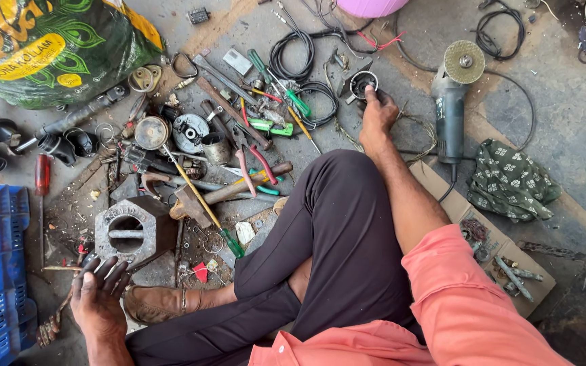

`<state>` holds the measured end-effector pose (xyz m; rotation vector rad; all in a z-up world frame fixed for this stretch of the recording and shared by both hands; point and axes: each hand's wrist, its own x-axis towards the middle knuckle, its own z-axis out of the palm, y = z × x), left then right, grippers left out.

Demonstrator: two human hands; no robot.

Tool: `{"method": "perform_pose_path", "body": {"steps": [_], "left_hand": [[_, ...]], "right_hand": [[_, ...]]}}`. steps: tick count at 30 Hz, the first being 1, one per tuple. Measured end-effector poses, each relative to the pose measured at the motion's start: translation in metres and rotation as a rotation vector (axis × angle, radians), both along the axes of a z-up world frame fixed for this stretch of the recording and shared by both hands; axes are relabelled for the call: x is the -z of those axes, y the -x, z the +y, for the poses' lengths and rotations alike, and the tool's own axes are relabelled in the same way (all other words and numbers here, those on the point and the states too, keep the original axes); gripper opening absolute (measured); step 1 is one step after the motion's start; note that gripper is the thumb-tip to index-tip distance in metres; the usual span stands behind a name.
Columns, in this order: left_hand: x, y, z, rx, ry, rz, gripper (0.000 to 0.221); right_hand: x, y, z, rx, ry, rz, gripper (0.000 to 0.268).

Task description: The person sits on the floor and uses pliers, a screwdriver, and a hammer to disassemble and adjust a cylindrical motor component. They remove internal parts, tap them with a hammer, and reassemble the housing.

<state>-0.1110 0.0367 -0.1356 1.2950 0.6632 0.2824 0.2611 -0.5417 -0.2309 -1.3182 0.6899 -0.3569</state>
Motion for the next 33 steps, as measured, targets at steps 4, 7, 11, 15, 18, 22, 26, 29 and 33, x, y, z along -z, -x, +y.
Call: {"method": "perform_pose_path", "body": {"steps": [4, 7, 11, 15, 18, 22, 26, 29, 33], "left_hand": [[0.005, -0.004, 0.003, -0.007, 0.004, 0.006, 0.051], [0.007, -0.002, 0.004, -0.003, 0.003, 0.009, 0.051], [0.008, -0.002, 0.005, -0.002, 0.007, 0.02, 0.053], [0.01, -0.002, 0.006, 0.002, 0.011, 0.026, 0.055], [0.011, -0.002, 0.008, 0.004, 0.015, 0.03, 0.056], [0.014, -0.002, 0.009, 0.009, 0.014, 0.039, 0.056], [0.014, -0.003, 0.01, 0.017, 0.011, 0.047, 0.056], [0.013, -0.002, 0.009, 0.019, 0.019, 0.044, 0.056], [0.012, -0.002, 0.009, 0.012, 0.008, 0.044, 0.055]], "right_hand": [[-0.011, -0.002, -0.001, 0.049, -0.108, 0.123, 0.032], [-0.008, -0.003, -0.005, 0.091, -0.297, 0.136, 0.033], [0.011, -0.011, -0.017, 0.01, -0.44, 0.118, 0.033], [0.028, -0.017, -0.016, 0.037, -0.368, 0.052, 0.035], [0.026, -0.017, -0.011, 0.045, -0.269, 0.095, 0.038], [0.011, -0.014, -0.008, -0.01, -0.207, 0.116, 0.039], [0.001, -0.018, 0.0, -0.029, -0.161, 0.089, 0.043], [-0.004, -0.017, 0.002, -0.014, -0.087, 0.134, 0.045], [-0.011, -0.012, 0.005, 0.014, -0.082, 0.111, 0.047]]}}
